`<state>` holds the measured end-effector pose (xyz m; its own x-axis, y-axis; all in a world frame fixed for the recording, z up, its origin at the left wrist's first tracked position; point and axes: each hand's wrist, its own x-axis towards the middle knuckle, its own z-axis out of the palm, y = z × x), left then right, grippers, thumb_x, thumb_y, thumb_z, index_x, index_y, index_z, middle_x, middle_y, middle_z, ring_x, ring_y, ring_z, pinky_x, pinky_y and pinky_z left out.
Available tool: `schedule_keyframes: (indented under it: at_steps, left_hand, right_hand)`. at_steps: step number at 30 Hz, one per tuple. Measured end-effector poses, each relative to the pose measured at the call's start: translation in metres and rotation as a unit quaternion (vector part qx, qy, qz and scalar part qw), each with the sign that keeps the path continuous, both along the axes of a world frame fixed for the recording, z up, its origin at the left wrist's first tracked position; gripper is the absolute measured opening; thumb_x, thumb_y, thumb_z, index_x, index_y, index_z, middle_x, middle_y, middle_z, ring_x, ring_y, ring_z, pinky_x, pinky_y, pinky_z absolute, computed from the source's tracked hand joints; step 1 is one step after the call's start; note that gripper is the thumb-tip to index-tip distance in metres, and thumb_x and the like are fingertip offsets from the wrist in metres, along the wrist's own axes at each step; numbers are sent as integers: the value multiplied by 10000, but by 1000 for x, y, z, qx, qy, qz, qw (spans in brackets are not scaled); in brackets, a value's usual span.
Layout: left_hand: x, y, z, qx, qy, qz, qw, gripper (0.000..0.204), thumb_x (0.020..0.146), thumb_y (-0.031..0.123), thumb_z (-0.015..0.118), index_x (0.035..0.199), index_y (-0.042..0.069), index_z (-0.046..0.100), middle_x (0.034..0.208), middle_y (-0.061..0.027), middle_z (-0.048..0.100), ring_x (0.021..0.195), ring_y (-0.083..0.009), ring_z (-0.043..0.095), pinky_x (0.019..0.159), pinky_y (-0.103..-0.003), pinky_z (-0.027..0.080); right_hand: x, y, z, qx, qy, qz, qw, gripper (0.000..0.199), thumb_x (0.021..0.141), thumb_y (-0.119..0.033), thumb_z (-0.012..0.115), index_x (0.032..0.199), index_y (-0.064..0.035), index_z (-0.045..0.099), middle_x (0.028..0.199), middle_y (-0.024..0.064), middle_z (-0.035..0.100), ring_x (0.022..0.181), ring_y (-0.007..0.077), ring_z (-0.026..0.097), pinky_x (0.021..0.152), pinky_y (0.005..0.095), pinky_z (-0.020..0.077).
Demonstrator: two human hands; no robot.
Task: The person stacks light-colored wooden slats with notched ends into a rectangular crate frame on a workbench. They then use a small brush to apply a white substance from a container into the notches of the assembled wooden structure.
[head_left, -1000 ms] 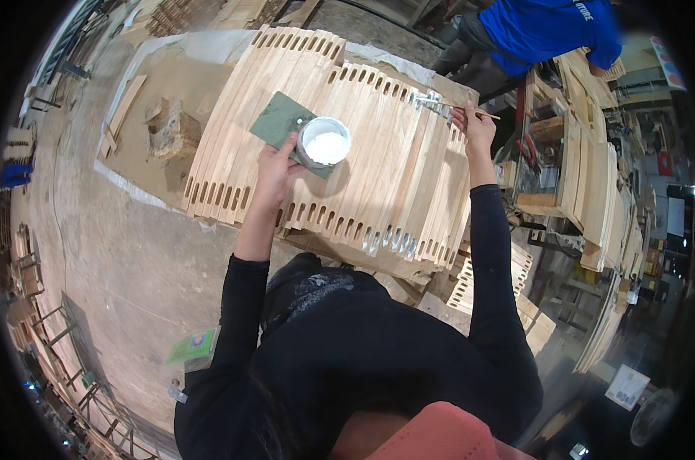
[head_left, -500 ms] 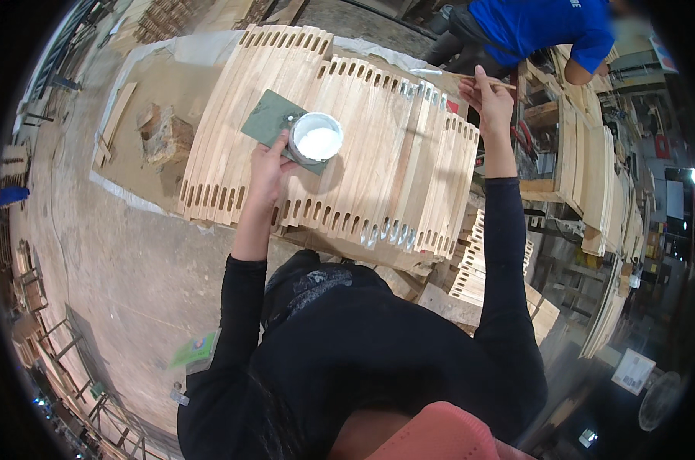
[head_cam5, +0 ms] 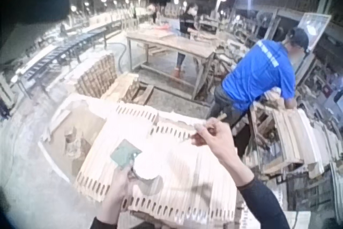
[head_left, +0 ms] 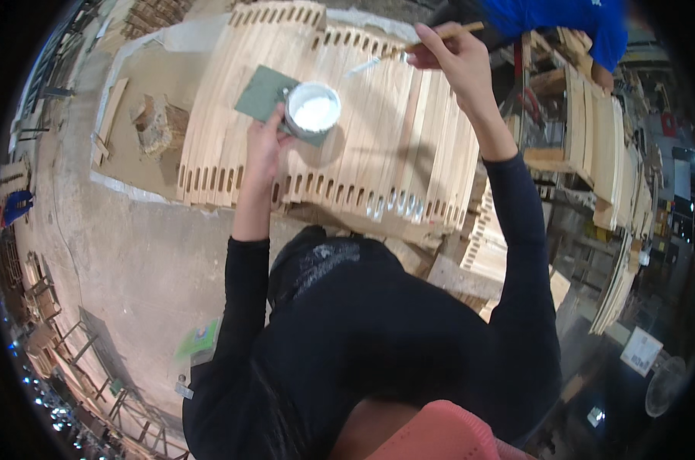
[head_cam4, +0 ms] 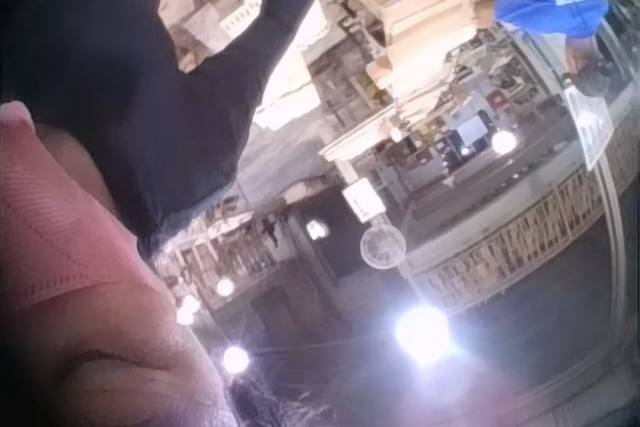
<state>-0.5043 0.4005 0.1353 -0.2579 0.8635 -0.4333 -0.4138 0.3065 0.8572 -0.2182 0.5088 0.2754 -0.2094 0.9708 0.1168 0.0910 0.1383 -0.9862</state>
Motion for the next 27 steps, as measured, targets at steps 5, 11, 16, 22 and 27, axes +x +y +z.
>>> schedule_keyframes:
  at_steps: [5, 11, 16, 22, 27]
  left_hand:
    - [-2, 1, 1, -9, 2, -9, 1000, 364, 995, 282, 618, 1203, -14, 587, 1055, -110, 695, 879, -188, 704, 742, -333, 588]
    - [-4, -1, 1, 10, -23, -19, 1000, 335, 993, 259, 623, 1178, -19, 595, 1045, -118, 698, 868, -194, 710, 725, -335, 599]
    - [-4, -1, 0, -2, -17, -3, 1000, 344, 997, 249, 616, 1199, -25, 566, 1067, -129, 689, 886, -203, 709, 739, -351, 604]
    - [0, 1, 6, -5, -17, -10, 1000, 349, 1002, 253, 609, 1200, -32, 566, 1076, -135, 687, 902, -208, 707, 754, -357, 604]
    - [-1, -1, 7, 0, -16, -15, 1000, 359, 999, 271, 616, 1189, -31, 581, 1060, -137, 691, 904, -211, 706, 757, -359, 602]
  right_hand:
    - [-27, -11, 4, -9, -63, 16, 998, 267, 969, -199, 672, 959, 64, 626, 821, 147, 725, 696, 174, 722, 620, 271, 597]
    - [-34, -11, -4, 20, -9, 35, 999, 231, 966, -180, 678, 900, 31, 608, 784, 125, 717, 660, 159, 708, 595, 271, 589]
    - [-22, 5, 21, 41, -7, -27, 999, 217, 963, -179, 685, 898, 15, 612, 772, 113, 716, 645, 154, 702, 574, 258, 574]
    - [-2, 20, 48, 80, -21, -70, 994, 282, 954, -258, 705, 850, -16, 605, 759, 116, 715, 647, 157, 705, 573, 259, 572]
    - [-4, 17, 46, 45, -15, -52, 998, 280, 958, -259, 698, 846, -21, 602, 761, 118, 712, 644, 165, 708, 593, 269, 588]
